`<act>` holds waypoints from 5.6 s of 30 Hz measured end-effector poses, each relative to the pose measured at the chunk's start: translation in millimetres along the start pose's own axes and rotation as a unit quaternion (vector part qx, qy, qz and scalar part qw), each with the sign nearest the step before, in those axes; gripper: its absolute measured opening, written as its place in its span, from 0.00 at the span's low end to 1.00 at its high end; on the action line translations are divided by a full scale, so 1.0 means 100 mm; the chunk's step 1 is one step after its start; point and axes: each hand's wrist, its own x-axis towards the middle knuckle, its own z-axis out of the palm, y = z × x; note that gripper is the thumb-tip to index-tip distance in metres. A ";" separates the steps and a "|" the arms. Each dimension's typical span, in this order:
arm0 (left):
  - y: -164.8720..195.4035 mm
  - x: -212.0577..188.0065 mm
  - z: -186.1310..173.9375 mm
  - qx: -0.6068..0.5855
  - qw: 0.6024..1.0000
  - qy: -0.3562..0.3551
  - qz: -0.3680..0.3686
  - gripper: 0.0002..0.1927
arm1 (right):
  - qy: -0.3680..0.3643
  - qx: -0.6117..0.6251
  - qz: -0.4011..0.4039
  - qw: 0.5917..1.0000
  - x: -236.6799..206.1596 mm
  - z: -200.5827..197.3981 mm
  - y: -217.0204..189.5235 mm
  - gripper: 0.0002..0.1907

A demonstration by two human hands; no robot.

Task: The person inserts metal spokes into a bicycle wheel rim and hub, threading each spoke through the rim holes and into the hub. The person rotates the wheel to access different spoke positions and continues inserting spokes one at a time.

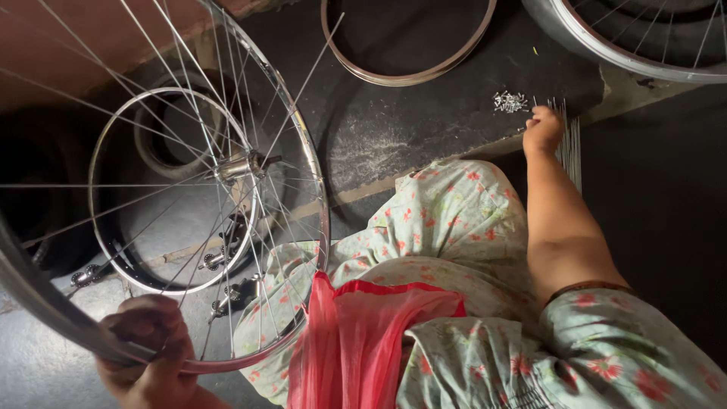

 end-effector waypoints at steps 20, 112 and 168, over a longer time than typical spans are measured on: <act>0.14 0.31 0.40 0.046 0.996 -0.075 -0.031 0.18 | -0.054 0.446 0.163 0.878 -0.60 -0.34 -0.16 0.03; -1.19 0.49 1.59 -0.241 0.919 -0.305 -0.069 0.11 | 0.000 0.227 -0.569 0.790 -1.49 -2.33 -4.05 0.12; -1.15 0.45 1.47 -0.179 0.904 -0.384 -0.050 0.14 | -0.170 0.453 -0.455 0.747 -1.82 -1.83 -3.42 0.35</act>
